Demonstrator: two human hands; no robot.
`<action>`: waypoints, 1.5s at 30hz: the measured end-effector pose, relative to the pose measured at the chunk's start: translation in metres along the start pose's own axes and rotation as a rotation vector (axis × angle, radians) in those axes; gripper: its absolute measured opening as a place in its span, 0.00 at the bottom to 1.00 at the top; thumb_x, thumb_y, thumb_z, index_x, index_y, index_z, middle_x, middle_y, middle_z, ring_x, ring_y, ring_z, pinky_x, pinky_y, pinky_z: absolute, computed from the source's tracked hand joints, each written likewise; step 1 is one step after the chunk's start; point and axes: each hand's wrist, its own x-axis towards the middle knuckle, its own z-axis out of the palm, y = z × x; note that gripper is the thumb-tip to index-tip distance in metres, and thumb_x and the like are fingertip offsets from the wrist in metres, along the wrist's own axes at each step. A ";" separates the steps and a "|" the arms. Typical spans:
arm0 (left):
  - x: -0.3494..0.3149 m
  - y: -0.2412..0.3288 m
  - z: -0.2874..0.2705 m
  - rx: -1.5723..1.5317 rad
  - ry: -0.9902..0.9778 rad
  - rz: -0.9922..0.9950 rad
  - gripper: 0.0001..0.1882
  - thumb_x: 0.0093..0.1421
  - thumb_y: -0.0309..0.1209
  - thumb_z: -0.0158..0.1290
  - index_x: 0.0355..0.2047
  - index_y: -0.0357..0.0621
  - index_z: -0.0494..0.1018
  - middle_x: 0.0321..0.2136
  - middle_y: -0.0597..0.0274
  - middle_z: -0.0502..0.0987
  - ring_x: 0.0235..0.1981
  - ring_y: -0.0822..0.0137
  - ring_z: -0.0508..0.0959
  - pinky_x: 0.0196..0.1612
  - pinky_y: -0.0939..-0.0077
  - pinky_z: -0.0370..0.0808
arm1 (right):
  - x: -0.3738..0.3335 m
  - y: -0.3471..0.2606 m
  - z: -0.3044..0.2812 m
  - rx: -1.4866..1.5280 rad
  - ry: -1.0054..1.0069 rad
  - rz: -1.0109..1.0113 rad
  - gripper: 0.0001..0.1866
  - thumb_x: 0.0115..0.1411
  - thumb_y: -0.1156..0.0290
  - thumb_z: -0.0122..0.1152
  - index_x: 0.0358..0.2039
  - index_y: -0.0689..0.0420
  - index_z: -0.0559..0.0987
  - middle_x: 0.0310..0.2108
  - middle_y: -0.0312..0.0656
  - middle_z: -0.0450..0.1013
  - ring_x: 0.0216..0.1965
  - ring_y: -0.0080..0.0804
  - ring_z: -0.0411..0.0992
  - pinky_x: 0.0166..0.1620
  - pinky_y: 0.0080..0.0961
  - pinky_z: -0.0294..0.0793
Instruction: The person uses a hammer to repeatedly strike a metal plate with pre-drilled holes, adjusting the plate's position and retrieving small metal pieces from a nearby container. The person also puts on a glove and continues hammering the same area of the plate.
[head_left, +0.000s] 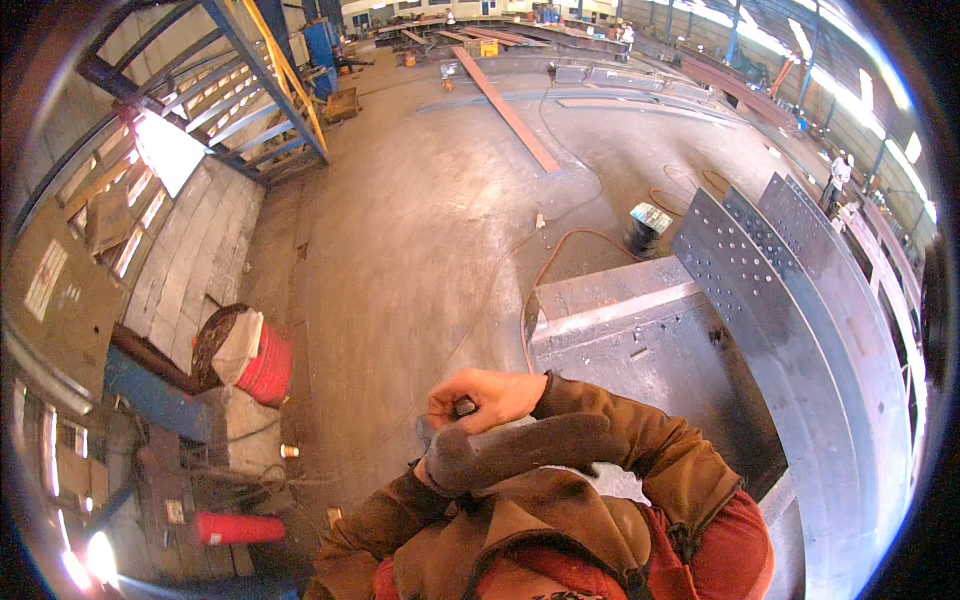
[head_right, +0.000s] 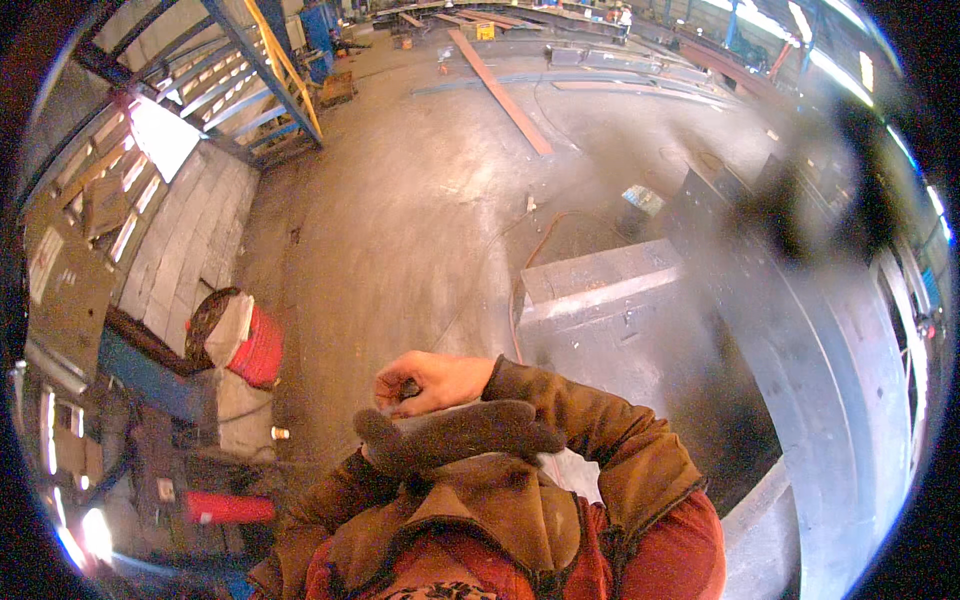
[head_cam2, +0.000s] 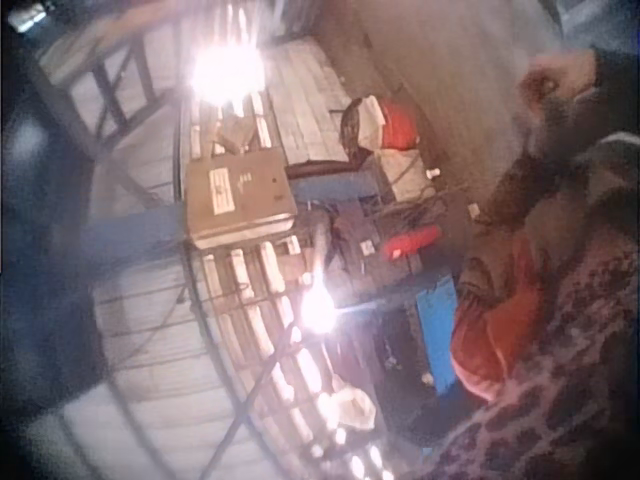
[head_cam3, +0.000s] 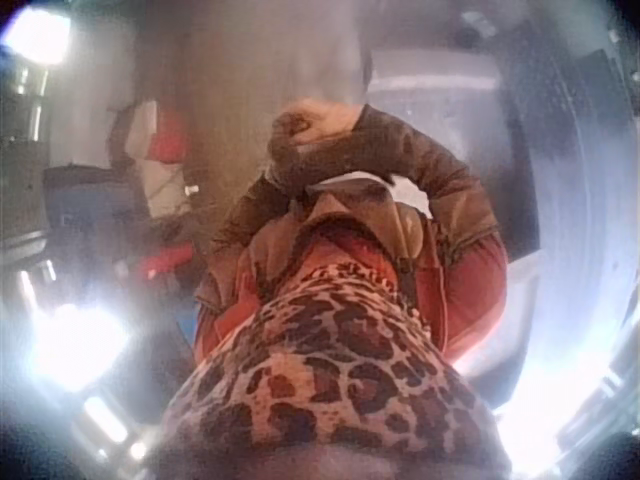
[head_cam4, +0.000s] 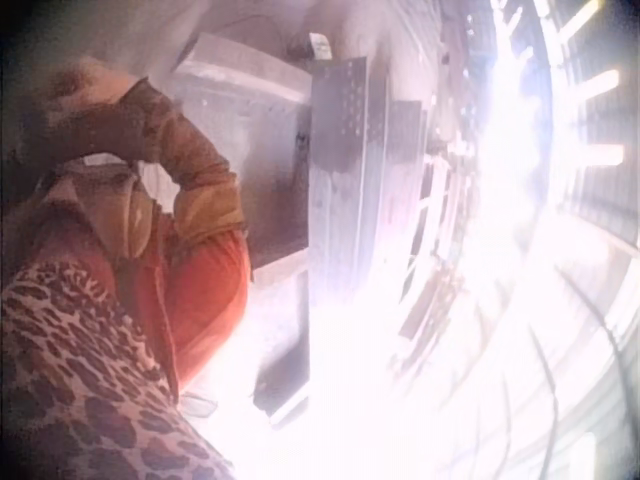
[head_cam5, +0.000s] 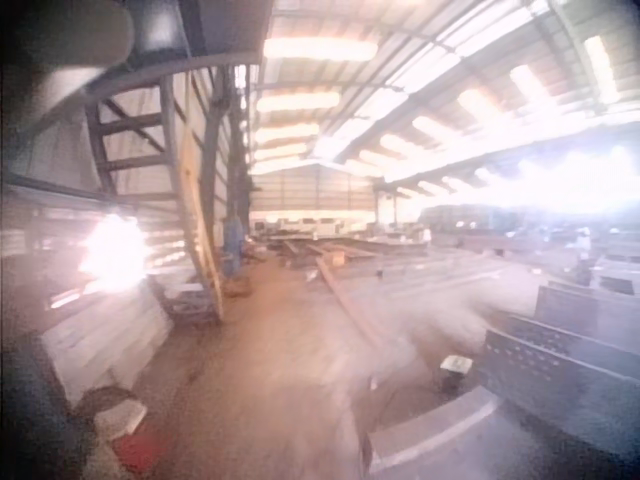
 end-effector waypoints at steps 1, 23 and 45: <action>0.014 0.017 -0.020 -0.015 -0.023 0.011 0.36 0.66 0.59 0.48 0.58 0.40 0.62 0.57 0.49 0.64 0.54 0.55 0.65 0.57 0.56 0.60 | 0.019 0.000 -0.019 -0.058 0.065 -0.043 0.12 0.62 0.66 0.65 0.38 0.61 0.77 0.34 0.33 0.75 0.37 0.20 0.69 0.43 0.24 0.71; 0.526 0.401 -0.321 -0.532 -0.248 0.420 0.53 0.62 0.64 0.52 0.71 0.32 0.52 0.71 0.35 0.53 0.72 0.40 0.52 0.75 0.40 0.38 | 0.212 0.146 -0.504 1.173 0.877 -0.436 0.14 0.67 0.71 0.55 0.53 0.56 0.73 0.29 0.30 0.65 0.23 0.18 0.56 0.27 0.19 0.58; 1.021 0.469 -0.596 -0.582 -0.282 0.280 0.50 0.57 0.73 0.49 0.52 0.30 0.77 0.57 0.39 0.75 0.62 0.41 0.71 0.68 0.45 0.62 | 0.179 0.209 -1.006 -1.086 1.657 -0.131 0.15 0.48 0.78 0.68 0.39 0.57 0.78 0.41 0.42 0.75 0.29 0.37 0.76 0.31 0.28 0.76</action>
